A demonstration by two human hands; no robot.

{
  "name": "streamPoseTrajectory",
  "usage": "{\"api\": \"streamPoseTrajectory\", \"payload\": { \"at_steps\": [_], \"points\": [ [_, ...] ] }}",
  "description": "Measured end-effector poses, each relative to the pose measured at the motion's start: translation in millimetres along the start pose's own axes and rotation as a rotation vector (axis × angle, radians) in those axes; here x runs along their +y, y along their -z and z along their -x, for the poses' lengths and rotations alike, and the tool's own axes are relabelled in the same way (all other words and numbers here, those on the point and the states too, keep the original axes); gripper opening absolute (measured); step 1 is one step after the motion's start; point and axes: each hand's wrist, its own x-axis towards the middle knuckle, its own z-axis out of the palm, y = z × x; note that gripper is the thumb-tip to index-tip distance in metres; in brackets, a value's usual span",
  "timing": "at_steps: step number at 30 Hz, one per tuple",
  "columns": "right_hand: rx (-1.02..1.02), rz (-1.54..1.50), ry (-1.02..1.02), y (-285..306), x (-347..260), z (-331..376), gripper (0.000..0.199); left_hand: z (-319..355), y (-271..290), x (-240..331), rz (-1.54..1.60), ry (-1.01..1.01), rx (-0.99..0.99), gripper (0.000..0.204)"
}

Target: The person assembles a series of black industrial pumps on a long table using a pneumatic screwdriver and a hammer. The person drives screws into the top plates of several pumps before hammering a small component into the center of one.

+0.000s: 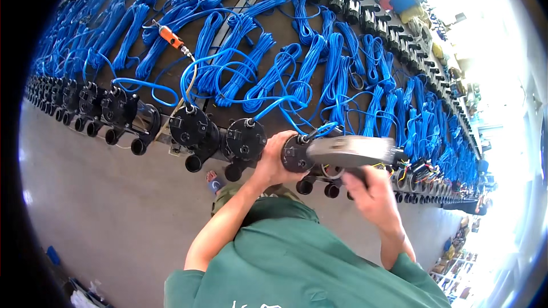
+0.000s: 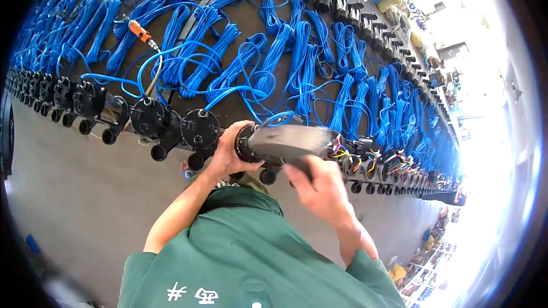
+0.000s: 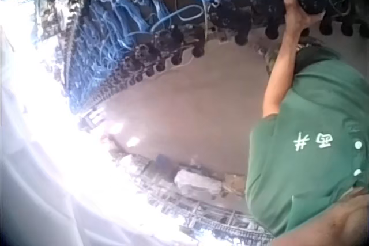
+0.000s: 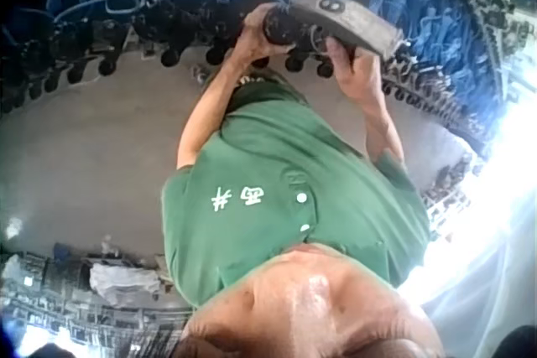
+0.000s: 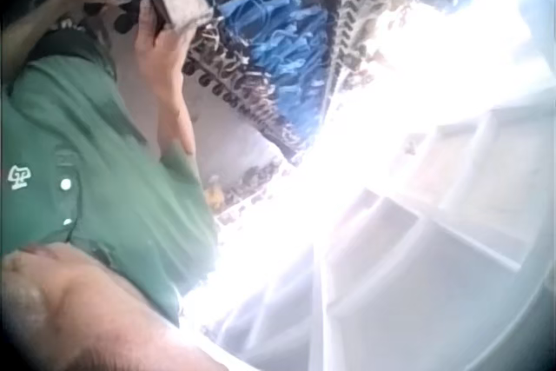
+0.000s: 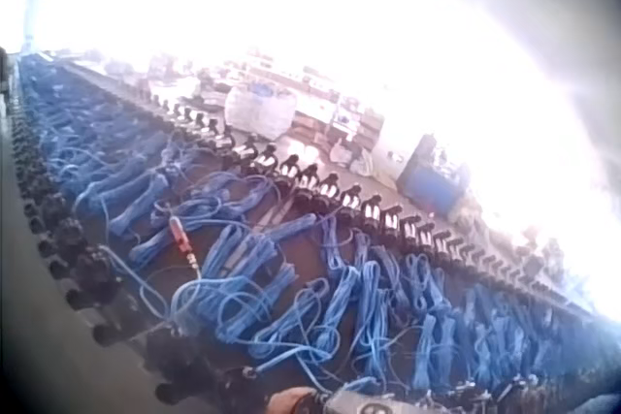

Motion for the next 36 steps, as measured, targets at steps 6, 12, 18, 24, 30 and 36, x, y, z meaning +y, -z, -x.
{"api": "streamPoseTrajectory", "payload": {
  "at_steps": [6,12,18,24,30,36],
  "points": [
    [0.086,0.299,-0.088,-49,72,8,0.024,-1,-5,3,-0.003,-0.032,-0.001,0.084],
    [-0.042,-0.062,-0.229,-6,0,-1,0.027,2,3,-5,-0.014,-0.006,0.005,0.087],
    [-0.02,0.239,-0.018,-66,56,-14,0.028,0,-8,-9,0.019,-0.018,-0.049,0.089],
    [0.041,-0.177,-0.187,4,18,7,0.026,1,-2,-3,-0.044,0.035,-0.038,0.084],
    [0.035,0.048,-0.301,-32,87,18,0.034,-3,-10,3,0.093,0.121,-0.114,0.089],
    [0.137,-0.429,-0.471,-10,85,51,0.028,31,-19,5,-0.009,0.154,0.015,0.105]
  ]
}}
